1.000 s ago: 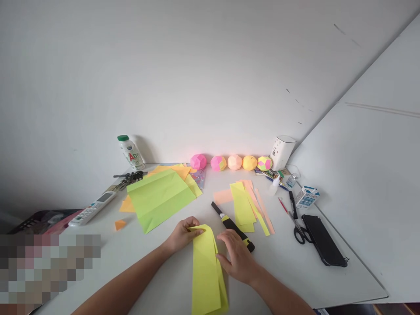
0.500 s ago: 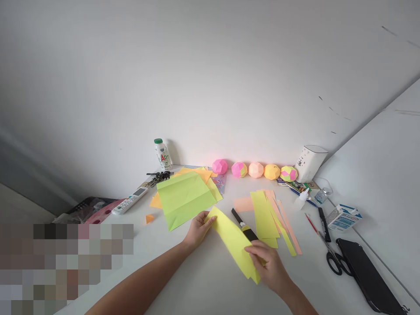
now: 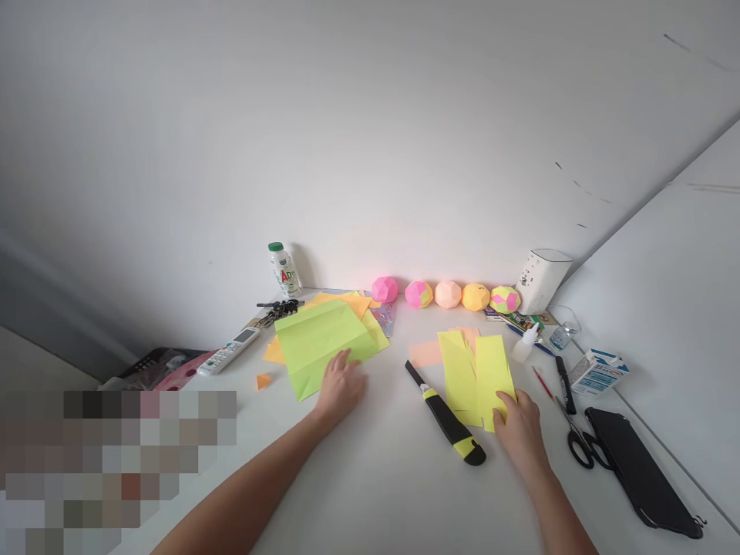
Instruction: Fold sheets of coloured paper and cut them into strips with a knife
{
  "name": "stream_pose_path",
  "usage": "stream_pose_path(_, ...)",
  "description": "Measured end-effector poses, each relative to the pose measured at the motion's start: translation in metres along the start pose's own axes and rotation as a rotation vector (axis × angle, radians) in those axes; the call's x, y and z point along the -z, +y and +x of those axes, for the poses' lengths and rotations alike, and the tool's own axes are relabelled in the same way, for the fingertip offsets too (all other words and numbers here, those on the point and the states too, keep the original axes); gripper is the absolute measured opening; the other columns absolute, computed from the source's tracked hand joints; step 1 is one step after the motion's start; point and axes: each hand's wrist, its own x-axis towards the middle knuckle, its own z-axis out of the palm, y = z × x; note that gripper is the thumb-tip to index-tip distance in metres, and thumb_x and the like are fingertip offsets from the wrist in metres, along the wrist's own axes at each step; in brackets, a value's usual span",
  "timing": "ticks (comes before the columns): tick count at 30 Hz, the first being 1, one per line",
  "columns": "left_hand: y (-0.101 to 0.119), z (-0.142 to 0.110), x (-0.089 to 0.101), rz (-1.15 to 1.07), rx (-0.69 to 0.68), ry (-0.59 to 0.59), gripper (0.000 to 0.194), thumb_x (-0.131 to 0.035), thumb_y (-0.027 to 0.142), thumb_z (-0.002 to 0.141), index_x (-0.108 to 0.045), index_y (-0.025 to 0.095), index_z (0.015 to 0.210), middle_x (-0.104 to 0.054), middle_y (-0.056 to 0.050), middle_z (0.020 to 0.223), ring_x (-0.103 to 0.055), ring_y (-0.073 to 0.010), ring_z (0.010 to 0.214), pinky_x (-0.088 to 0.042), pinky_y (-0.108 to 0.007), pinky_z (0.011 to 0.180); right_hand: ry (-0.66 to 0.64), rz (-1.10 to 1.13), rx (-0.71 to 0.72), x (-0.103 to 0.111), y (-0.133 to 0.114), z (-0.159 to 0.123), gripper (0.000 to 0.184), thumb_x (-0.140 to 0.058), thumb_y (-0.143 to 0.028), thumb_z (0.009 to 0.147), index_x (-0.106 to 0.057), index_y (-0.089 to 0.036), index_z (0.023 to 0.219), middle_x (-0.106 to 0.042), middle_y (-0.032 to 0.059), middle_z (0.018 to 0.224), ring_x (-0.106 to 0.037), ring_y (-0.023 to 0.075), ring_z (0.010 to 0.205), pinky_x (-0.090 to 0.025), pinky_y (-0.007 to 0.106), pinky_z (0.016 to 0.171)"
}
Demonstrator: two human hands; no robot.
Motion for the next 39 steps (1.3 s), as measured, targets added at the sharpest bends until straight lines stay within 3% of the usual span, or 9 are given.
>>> stream_pose_path(3,-0.029,0.012,0.021,0.065,0.237,0.118,0.039,-0.051,0.033,0.085,-0.059,0.013,0.118,-0.044,-0.02,0.14,-0.043,-0.0353,0.127,-0.036,-0.049,0.103,0.072,-0.058,0.075,-0.001,-0.003,-0.005,0.026,-0.05,-0.032,0.075,-0.069,-0.018,0.087,-0.057,0.0175,0.105,-0.052,0.0377,0.102,-0.043,0.057,0.086)
stream_pose_path(7,-0.068,0.025,0.046,0.06,0.586,0.134,0.054,-0.046,0.041,0.087,-0.046,0.01,0.13,-0.031,-0.023,0.147,-0.04,-0.0393,0.128,-0.03,-0.055,0.103,0.141,-0.069,0.191,0.006,-0.01,-0.004,0.024,-0.05,-0.032,0.08,-0.067,-0.019,0.088,-0.056,0.0169,0.104,-0.05,0.0372,0.102,-0.042,0.058,0.086)
stream_pose_path(14,-0.079,0.027,0.051,-0.107,0.644,0.147,0.052,-0.049,0.035,0.085,-0.042,0.017,0.132,-0.032,-0.017,0.149,-0.045,-0.0339,0.126,-0.03,-0.05,0.105,0.139,0.033,0.398,0.013,-0.034,-0.003,0.017,-0.051,-0.028,0.086,-0.067,-0.023,0.083,-0.061,0.0106,0.094,-0.054,0.0297,0.099,-0.047,0.048,0.085)
stream_pose_path(21,-0.088,0.029,0.055,-0.412,0.754,0.18,0.058,-0.057,0.029,0.079,-0.038,0.02,0.134,-0.036,-0.013,0.145,-0.066,-0.0204,0.09,-0.05,-0.035,0.084,0.136,0.093,0.445,0.015,-0.039,-0.003,0.016,-0.052,-0.027,0.087,-0.066,-0.023,0.082,-0.062,0.01,0.091,-0.054,0.0294,0.1,-0.048,0.048,0.084)
stream_pose_path(28,-0.094,0.033,0.045,-0.769,0.895,0.28,0.069,-0.066,0.025,0.073,-0.033,0.018,0.133,-0.043,-0.019,0.131,-0.065,-0.0202,0.086,-0.054,-0.034,0.07,0.081,0.171,0.454,0.017,-0.047,-0.004,0.015,-0.053,-0.028,0.087,-0.067,-0.026,0.082,-0.064,0.0074,0.087,-0.057,0.0285,0.099,-0.05,0.047,0.083)
stream_pose_path(31,-0.094,0.037,0.043,-0.936,0.873,0.32,0.061,-0.062,0.019,0.073,-0.036,0.016,0.128,-0.058,-0.011,0.102,-0.066,-0.018,0.079,-0.054,-0.031,0.066,0.048,0.204,0.48,0.019,-0.052,-0.004,0.014,-0.053,-0.026,0.087,-0.067,-0.026,0.083,-0.064,0.0071,0.088,-0.057,0.0278,0.098,-0.051,0.046,0.082)
stream_pose_path(35,-0.078,0.037,0.059,-1.06,0.737,0.446,0.051,-0.056,0.018,0.074,-0.038,0.018,0.122,-0.055,-0.001,0.084,-0.063,-0.014,0.076,-0.053,-0.028,0.068,0.039,0.232,0.485,0.022,-0.056,-0.005,0.016,-0.052,-0.026,0.088,-0.067,-0.027,0.082,-0.065,0.0067,0.087,-0.059,0.0275,0.098,-0.052,0.045,0.08)
stream_pose_path(38,-0.052,0.027,0.079,-1.046,0.543,0.651,0.05,-0.058,0.025,0.075,-0.037,0.025,0.121,-0.052,0.001,0.091,-0.058,-0.0111,0.084,-0.049,-0.024,0.075,0.041,0.252,0.488,0.023,-0.058,-0.005,0.015,-0.053,-0.026,0.088,-0.067,-0.026,0.082,-0.065,0.0065,0.086,-0.059,0.027,0.097,-0.053,0.044,0.079)
stream_pose_path(39,-0.043,0.02,0.085,-0.987,0.368,0.804,0.048,-0.06,0.026,0.074,-0.04,0.023,0.117,-0.051,-0.001,0.091,-0.057,-0.0122,0.084,-0.048,-0.024,0.074,0.04,0.259,0.486,0.024,-0.059,-0.005,0.014,-0.054,-0.026,0.088,-0.067,-0.026,0.083,-0.065,0.0066,0.086,-0.06,0.0269,0.097,-0.053,0.044,0.079)
